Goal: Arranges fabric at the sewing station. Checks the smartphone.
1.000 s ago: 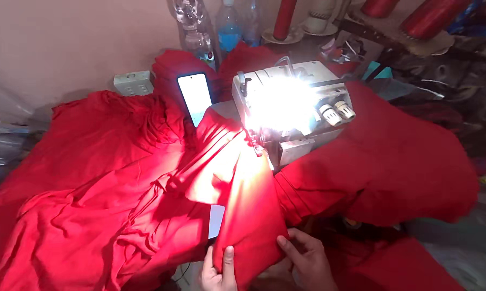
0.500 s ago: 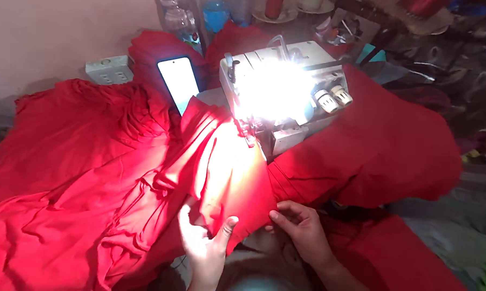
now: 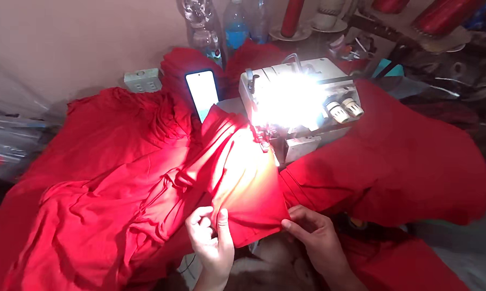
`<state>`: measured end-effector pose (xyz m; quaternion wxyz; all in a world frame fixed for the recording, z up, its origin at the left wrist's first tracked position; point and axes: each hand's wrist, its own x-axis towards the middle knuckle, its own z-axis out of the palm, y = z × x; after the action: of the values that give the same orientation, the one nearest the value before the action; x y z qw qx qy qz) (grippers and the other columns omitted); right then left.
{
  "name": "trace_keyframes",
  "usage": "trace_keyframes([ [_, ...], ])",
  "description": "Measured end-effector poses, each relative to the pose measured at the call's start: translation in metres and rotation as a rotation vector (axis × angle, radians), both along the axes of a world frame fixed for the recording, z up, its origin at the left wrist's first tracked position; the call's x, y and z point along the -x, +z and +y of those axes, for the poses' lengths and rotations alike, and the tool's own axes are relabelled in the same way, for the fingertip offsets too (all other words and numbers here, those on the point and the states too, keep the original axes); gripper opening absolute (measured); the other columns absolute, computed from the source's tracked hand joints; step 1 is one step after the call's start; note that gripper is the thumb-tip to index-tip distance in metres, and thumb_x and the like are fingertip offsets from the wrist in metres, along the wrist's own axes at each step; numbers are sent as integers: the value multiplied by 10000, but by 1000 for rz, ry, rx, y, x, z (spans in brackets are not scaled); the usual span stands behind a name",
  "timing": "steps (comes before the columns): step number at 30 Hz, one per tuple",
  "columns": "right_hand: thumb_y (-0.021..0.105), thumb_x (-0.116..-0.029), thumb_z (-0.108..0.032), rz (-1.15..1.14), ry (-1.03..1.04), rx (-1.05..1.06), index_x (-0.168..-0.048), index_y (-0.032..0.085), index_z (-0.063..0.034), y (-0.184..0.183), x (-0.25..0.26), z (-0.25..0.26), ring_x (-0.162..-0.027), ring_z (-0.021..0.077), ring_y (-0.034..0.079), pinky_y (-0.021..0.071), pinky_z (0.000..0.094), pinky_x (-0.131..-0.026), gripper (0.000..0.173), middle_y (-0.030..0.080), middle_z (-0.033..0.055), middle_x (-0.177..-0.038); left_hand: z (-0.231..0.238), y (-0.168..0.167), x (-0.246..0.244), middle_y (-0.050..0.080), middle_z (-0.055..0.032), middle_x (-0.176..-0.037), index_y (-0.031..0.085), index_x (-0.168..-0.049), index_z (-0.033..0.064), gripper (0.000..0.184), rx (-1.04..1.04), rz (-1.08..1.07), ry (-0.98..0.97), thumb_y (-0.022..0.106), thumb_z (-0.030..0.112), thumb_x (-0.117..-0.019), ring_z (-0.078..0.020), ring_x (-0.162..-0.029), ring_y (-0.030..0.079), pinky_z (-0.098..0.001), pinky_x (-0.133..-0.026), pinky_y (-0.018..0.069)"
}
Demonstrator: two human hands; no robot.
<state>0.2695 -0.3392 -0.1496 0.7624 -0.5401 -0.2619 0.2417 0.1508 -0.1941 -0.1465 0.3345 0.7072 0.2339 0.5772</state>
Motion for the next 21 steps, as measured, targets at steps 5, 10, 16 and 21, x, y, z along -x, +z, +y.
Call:
trace_keyframes([
  [5,678,-921,-37,17,-12,20,-924,735,-136,2,5,-1,-647,-8,664,571,161,-562,115,730,-78,-857,4,-1,7,726,-15,-949,690,-968,-27,195,-132,160,-47,507,33,-997,92,-999,629,-93,-924,479],
  [10,620,-949,-13,27,-31,67,-933,683,-104,8,-2,10,-630,-1,671,553,161,-524,112,726,-66,-788,12,8,-2,709,-190,-1181,624,-1161,-195,291,-54,221,-61,519,2,-974,29,-1156,619,-119,-1010,458],
  [16,626,-932,-20,-67,-129,102,-880,668,-38,29,-29,49,-566,-4,616,530,163,-520,69,673,-56,-707,42,29,-30,702,-194,-1181,616,-1191,-193,302,99,171,-119,557,-28,-945,9,-1092,652,-142,-965,506],
  [21,655,-871,-18,-172,-263,143,-612,495,-152,23,-55,88,-471,-16,477,418,155,-485,332,501,-89,-540,73,33,-51,690,-103,-1191,609,-1300,-68,357,312,211,-149,609,55,-965,-17,-1007,651,-206,-897,538],
])
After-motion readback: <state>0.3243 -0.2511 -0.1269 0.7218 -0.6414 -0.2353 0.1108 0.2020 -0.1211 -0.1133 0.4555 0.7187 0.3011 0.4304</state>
